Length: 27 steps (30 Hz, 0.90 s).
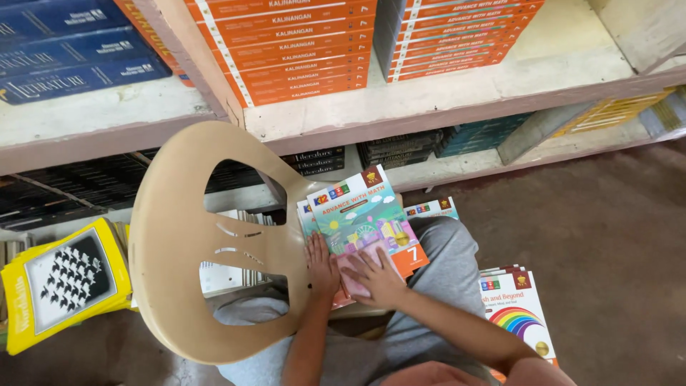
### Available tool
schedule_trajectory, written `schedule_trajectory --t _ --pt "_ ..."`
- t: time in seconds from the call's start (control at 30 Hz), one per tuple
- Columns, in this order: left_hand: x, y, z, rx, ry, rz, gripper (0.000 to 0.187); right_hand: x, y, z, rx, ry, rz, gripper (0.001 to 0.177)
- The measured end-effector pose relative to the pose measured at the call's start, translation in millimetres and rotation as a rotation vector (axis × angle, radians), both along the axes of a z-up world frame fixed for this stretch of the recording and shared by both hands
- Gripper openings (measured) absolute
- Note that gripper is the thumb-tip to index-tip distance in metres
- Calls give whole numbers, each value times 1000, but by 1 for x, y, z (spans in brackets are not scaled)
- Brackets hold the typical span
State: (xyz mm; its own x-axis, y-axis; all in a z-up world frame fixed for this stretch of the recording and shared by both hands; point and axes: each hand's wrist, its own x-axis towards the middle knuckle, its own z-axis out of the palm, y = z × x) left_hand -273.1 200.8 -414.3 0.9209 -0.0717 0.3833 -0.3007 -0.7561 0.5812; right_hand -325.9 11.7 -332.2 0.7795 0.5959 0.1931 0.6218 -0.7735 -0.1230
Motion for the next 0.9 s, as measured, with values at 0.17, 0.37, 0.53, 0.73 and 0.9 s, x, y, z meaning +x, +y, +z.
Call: schedule_trajectory --t 0.17,0.37,0.53,0.73,0.9 --pt "-2 1 12 -36 1 -6 72 59 5 15 38 -94 50 79" --pt "-1 -2 5 14 -36 60 92 143 27 9 47 -114 -42 71" --pt "-2 1 -20 -159 28 51 89 193 53 -7 86 -255 -130 67" --pt "2 11 -15 -385 64 18 65 210 71 -31 62 -121 -180 65" --pt "3 14 -8 -430 50 -32 59 166 59 -21 17 -43 -130 67"
